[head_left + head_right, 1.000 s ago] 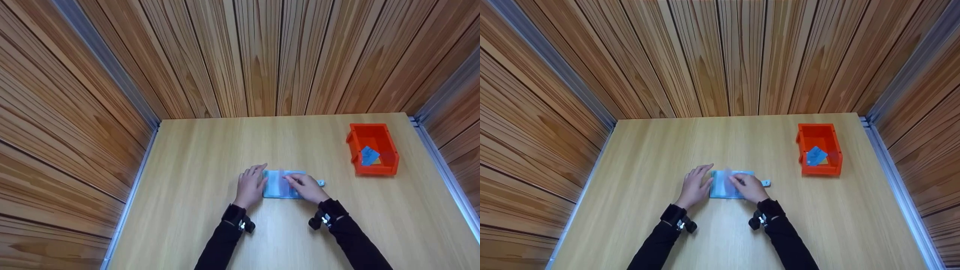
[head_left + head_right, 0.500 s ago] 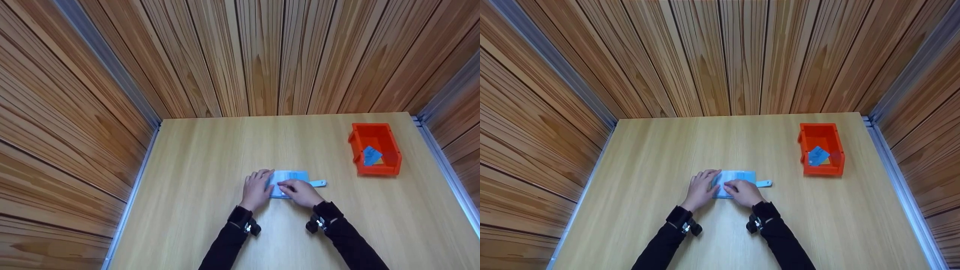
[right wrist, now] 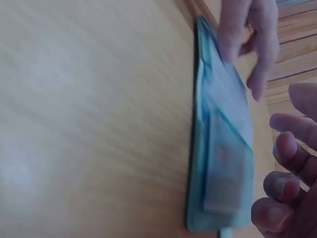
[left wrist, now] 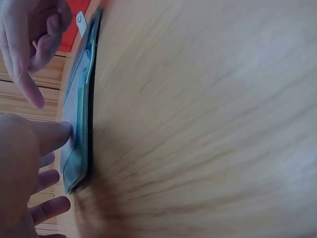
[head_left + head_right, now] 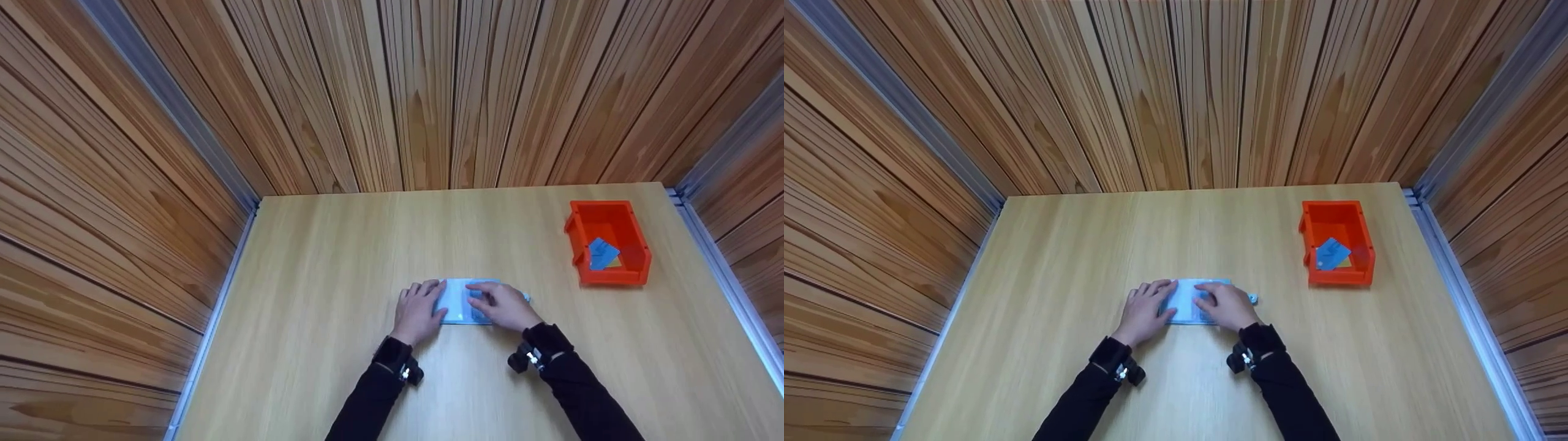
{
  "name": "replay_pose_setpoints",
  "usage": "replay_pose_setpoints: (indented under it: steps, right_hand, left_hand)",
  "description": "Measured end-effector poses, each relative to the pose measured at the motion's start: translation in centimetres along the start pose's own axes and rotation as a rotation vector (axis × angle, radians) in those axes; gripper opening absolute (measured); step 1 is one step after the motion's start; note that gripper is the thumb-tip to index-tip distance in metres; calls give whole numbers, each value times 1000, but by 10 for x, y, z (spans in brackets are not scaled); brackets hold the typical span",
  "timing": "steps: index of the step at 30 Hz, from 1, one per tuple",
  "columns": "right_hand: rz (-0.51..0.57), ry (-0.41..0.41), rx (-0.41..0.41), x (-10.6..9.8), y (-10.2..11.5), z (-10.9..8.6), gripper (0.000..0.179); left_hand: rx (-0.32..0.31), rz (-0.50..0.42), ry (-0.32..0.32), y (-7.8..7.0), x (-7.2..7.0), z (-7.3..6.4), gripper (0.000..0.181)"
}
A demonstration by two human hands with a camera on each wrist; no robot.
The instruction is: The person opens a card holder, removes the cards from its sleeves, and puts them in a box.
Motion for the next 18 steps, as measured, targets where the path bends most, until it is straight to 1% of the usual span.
replay_pose_setpoints:
  steps: [2, 6, 11, 14, 18]
  right_hand:
    - [-7, 2, 32, -7, -8, -2, 43]
    - [-40, 12, 91, -16, -26, -8, 52]
    - [-99, 34, 138, -17, -47, -16, 67]
    - [-125, 48, 137, -15, -53, -19, 73]
    - [-149, 41, 120, -14, -56, -21, 76]
  left_hand:
    - [-10, 2, 17, 1, 2, -1, 58]
    - [-13, 3, 30, 2, 5, -2, 57]
    - [-4, 17, 24, 1, 5, -2, 57]
    - [0, 9, 20, 1, 5, -2, 57]
    - [0, -11, 26, 0, 6, -2, 57]
Point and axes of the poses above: each hand's wrist, its own z-axis towards the middle knuckle, its own x-axis out of the palm, y = z × x, the point moved 8 cm from there along z, towards the middle knuckle, and after that the axes turned 4 degrees about -z, right-handed, at the moved point
